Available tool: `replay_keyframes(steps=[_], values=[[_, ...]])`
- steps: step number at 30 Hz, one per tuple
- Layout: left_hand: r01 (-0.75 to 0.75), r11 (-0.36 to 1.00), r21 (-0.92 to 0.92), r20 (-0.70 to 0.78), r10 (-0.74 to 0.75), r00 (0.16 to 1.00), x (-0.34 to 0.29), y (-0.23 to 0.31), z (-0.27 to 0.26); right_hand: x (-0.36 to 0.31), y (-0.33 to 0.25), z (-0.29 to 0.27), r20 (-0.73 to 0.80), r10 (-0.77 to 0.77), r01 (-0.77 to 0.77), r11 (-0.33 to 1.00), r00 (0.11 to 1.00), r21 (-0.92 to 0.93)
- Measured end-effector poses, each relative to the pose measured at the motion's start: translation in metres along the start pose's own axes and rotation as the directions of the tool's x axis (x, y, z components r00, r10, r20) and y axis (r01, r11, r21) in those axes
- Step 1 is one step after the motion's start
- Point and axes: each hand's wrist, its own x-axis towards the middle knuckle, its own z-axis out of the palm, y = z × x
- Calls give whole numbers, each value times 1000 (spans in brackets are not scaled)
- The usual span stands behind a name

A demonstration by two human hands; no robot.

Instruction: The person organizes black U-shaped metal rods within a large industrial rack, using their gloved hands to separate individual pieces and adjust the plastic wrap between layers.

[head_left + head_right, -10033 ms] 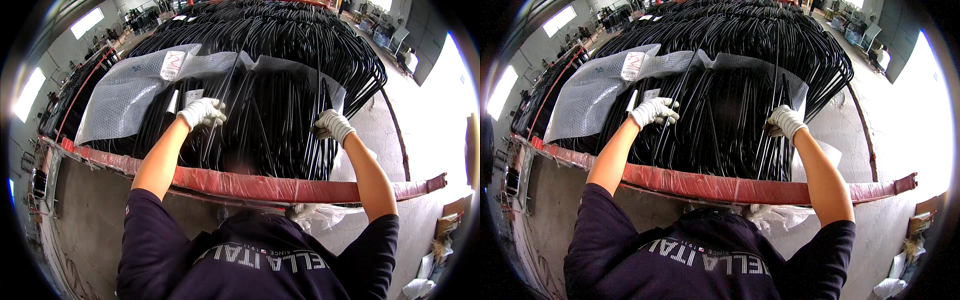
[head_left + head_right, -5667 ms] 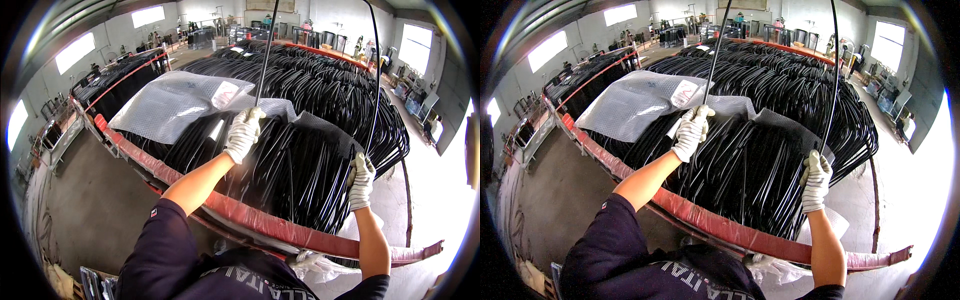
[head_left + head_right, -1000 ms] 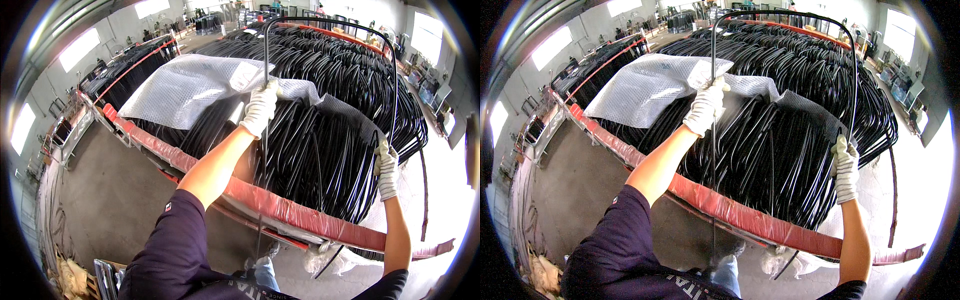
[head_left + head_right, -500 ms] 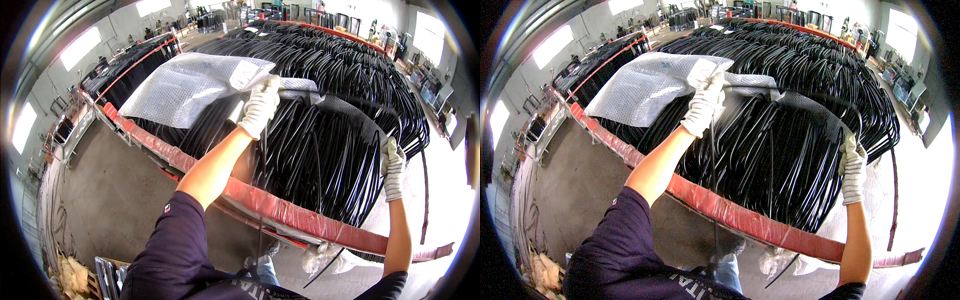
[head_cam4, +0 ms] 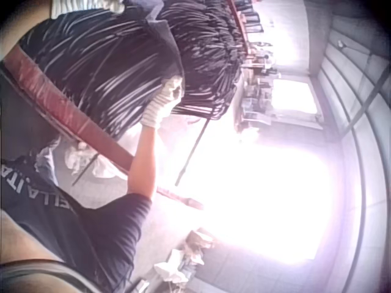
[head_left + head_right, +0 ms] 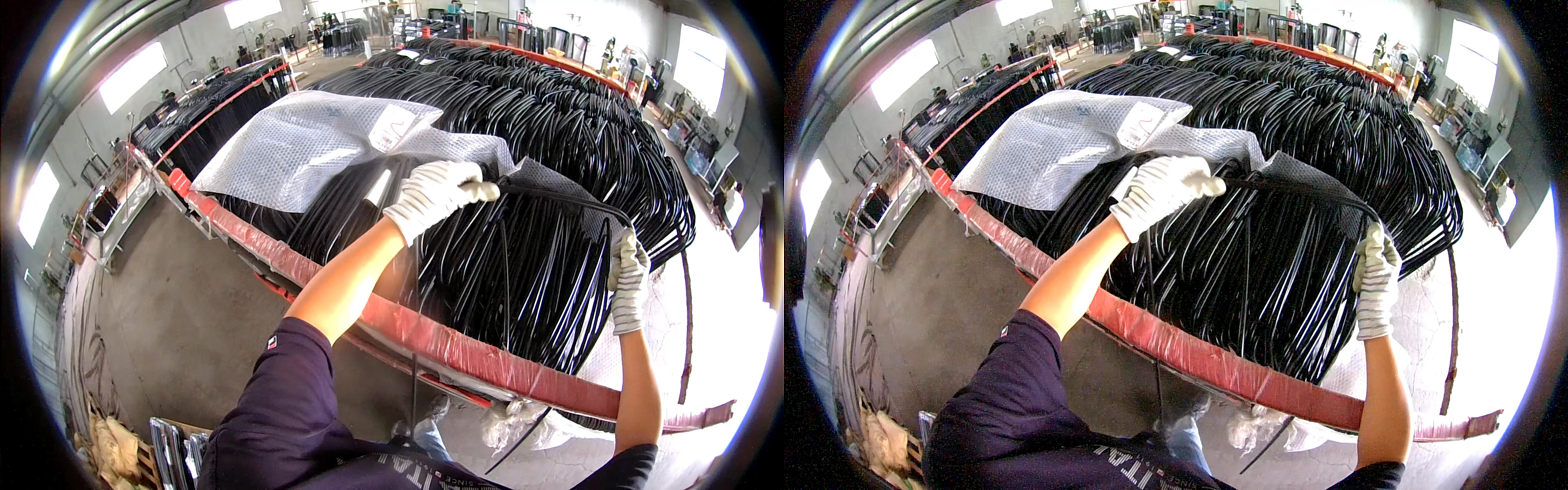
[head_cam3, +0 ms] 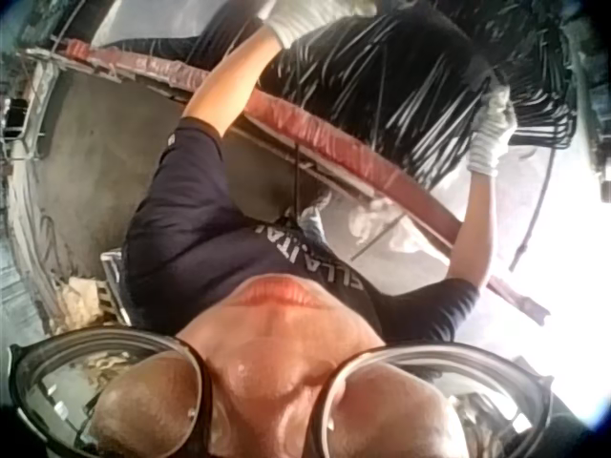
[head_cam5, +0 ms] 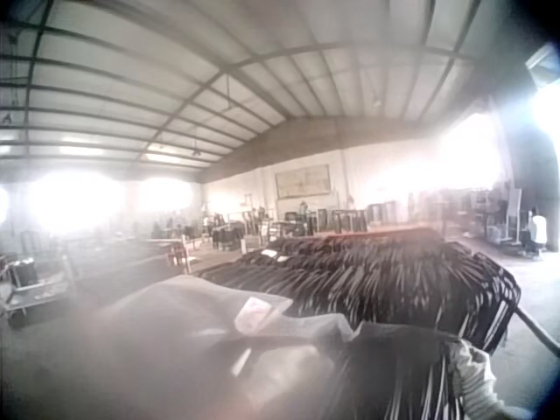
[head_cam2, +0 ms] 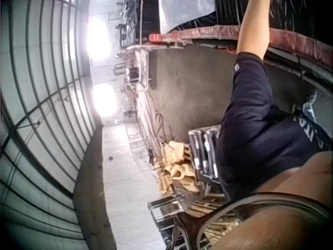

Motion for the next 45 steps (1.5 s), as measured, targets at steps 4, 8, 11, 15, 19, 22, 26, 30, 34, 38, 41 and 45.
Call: replay_keyframes(steps=[4,8,11,15,19,22,26,30,34,38,41,45], values=[[-204,957,206,-14,212,977,0,14,18,-6,-4,4,128,68,-78,994,989,72],[-258,936,239,-81,284,955,-4,36,25,-4,7,2,168,31,-48,994,985,94],[-292,919,265,-102,328,939,-9,45,30,-9,8,8,175,80,-102,987,981,122],[-353,884,306,-83,394,915,-12,53,36,-23,-6,24,282,165,-193,979,945,72],[-472,843,257,-62,502,863,-16,57,49,-35,-24,29,484,181,-171,983,856,-65],[-503,832,234,-111,537,836,-19,63,48,-38,-34,29,552,215,-181,977,806,-116],[-487,832,265,-80,522,849,-22,63,51,-38,-35,29,581,250,-194,968,774,-157],[-469,862,195,-39,484,874,-21,62,49,-35,-34,27,610,281,-199,959,741,-201],[-453,877,162,-22,463,886,-23,63,43,-37,-32,30,599,246,-137,965,762,-221],[-450,877,169,17,454,891,-22,59,40,-37,-32,32,593,197,-49,965,781,-256],[-438,883,169,39,438,898,-15,48,44,-35,-32,28,519,116,87,933,847,-349],[-251,954,167,4,254,967,-13,41,12,-30,-47,26,250,50,73,886,967,-457]])
